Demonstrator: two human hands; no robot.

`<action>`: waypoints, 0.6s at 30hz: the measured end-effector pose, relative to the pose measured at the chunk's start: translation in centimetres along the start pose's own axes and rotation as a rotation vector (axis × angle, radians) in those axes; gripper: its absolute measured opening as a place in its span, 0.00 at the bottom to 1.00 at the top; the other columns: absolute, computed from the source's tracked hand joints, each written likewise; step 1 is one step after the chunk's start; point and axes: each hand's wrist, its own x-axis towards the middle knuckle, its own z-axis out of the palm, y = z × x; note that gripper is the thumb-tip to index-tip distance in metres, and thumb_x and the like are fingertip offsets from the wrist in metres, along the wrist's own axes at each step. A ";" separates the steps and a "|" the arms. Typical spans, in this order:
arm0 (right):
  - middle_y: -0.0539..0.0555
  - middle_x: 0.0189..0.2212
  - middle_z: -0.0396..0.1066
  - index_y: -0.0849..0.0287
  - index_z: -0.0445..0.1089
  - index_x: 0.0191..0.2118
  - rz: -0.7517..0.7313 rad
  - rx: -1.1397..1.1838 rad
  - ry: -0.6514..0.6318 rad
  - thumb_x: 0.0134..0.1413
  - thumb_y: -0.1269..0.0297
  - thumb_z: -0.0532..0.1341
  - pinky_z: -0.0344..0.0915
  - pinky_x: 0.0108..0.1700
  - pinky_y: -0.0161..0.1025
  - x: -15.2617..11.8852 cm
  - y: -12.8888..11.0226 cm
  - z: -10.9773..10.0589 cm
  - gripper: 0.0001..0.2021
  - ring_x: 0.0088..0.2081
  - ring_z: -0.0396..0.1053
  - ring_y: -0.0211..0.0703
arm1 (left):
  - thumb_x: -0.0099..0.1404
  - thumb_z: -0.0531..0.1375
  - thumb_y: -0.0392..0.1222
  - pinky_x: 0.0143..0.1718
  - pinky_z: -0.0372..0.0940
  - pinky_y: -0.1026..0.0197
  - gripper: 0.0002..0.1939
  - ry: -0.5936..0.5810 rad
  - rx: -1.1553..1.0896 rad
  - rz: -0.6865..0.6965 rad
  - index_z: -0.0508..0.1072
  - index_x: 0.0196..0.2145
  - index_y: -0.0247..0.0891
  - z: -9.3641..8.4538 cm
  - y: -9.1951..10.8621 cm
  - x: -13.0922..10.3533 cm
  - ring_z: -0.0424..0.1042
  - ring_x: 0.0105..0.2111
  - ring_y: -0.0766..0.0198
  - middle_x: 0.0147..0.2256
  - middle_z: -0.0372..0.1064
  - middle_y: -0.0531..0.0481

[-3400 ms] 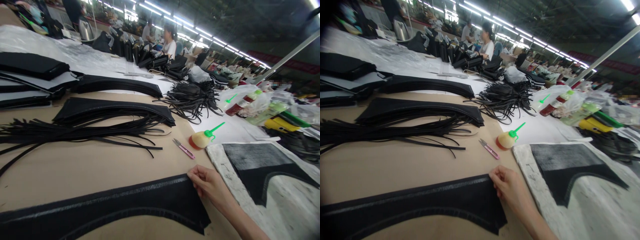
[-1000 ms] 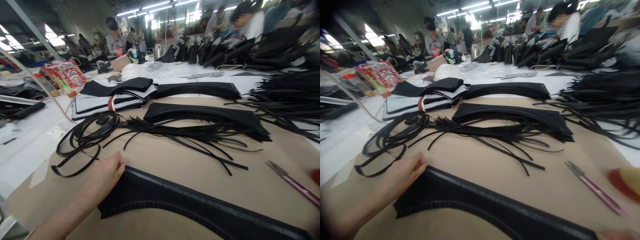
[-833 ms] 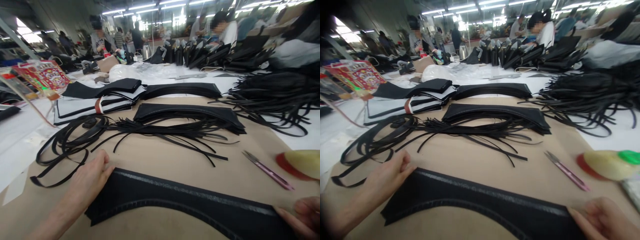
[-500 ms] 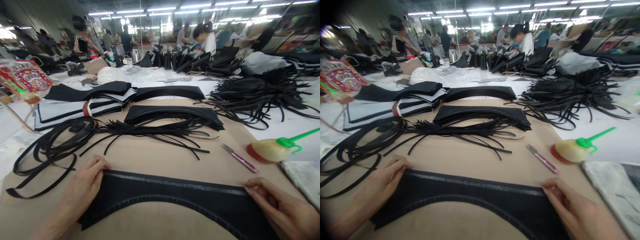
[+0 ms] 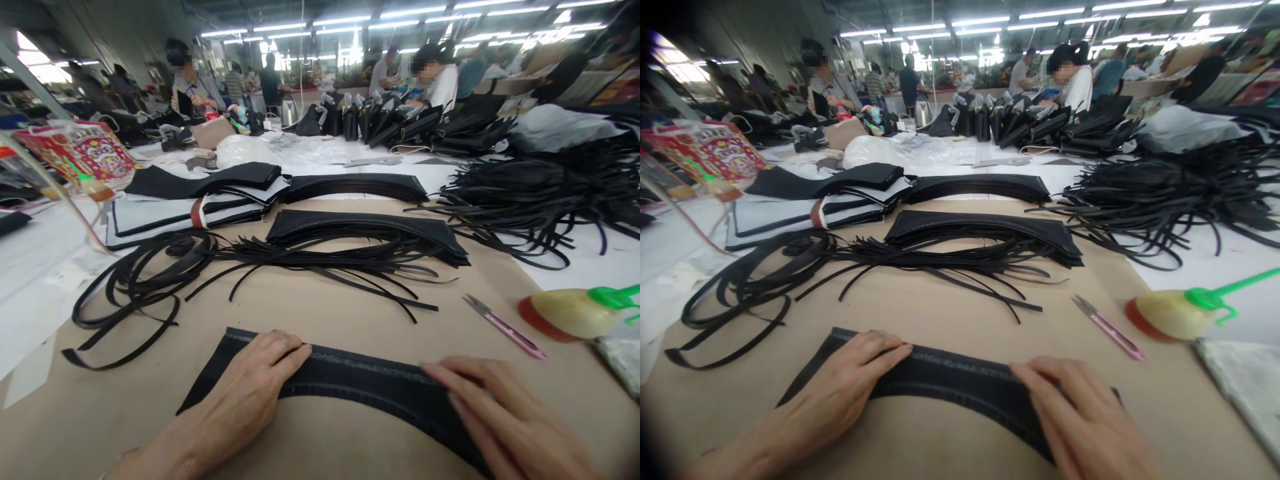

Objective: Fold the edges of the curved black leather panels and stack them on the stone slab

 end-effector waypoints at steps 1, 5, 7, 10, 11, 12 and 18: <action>0.57 0.47 0.66 0.52 0.63 0.58 -0.059 0.056 -0.040 0.58 0.75 0.49 0.71 0.44 0.40 1.2 -1.3 0.6 0.24 0.46 0.68 0.46 | 0.64 0.45 0.23 0.49 0.67 0.54 0.25 -0.012 0.004 0.003 0.69 0.52 0.38 0.1 0.1 0.1 0.68 0.46 0.58 0.48 0.70 0.44; 0.58 0.47 0.66 0.61 0.64 0.58 -0.174 0.143 -0.164 0.45 0.80 0.50 0.68 0.50 0.45 4.8 -5.1 3.5 0.31 0.46 0.65 0.48 | 0.65 0.47 0.25 0.49 0.67 0.52 0.23 -0.059 0.038 0.018 0.67 0.54 0.37 0.3 0.6 0.3 0.68 0.47 0.56 0.48 0.69 0.43; 0.59 0.47 0.66 0.63 0.65 0.57 -0.176 0.125 -0.197 0.43 0.81 0.51 0.68 0.49 0.47 5.6 -5.8 4.8 0.31 0.45 0.64 0.49 | 0.65 0.48 0.25 0.50 0.66 0.52 0.23 -0.065 0.059 0.020 0.66 0.55 0.36 0.6 0.7 0.3 0.68 0.47 0.55 0.49 0.69 0.43; 0.58 0.45 0.67 0.64 0.66 0.56 -0.186 0.072 -0.175 0.43 0.80 0.53 0.69 0.46 0.49 5.6 -6.1 6.0 0.30 0.42 0.65 0.50 | 0.65 0.49 0.26 0.49 0.66 0.51 0.22 -0.069 0.064 0.036 0.65 0.55 0.35 0.9 0.8 0.3 0.68 0.46 0.54 0.49 0.69 0.42; 0.58 0.45 0.68 0.64 0.66 0.56 -0.193 0.061 -0.155 0.43 0.80 0.53 0.69 0.44 0.49 5.6 -6.1 6.2 0.30 0.42 0.65 0.50 | 0.66 0.49 0.27 0.49 0.66 0.51 0.21 -0.072 0.063 0.039 0.64 0.55 0.34 0.9 0.8 0.3 0.68 0.46 0.54 0.49 0.69 0.42; 0.58 0.44 0.68 0.64 0.67 0.55 -0.202 0.054 -0.135 0.43 0.80 0.53 0.70 0.43 0.49 5.5 -6.0 6.3 0.29 0.41 0.65 0.50 | 0.66 0.49 0.27 0.49 0.65 0.51 0.21 -0.077 0.059 0.035 0.64 0.55 0.34 0.9 0.9 0.3 0.68 0.46 0.54 0.49 0.69 0.42; 0.55 0.43 0.70 0.60 0.69 0.53 -0.239 0.052 -0.065 0.38 0.78 0.54 0.70 0.41 0.47 5.3 -5.7 6.2 0.30 0.40 0.67 0.49 | 0.67 0.51 0.28 0.51 0.63 0.54 0.18 -0.105 -0.007 -0.094 0.66 0.53 0.37 -0.3 0.3 -0.2 0.68 0.46 0.58 0.47 0.69 0.46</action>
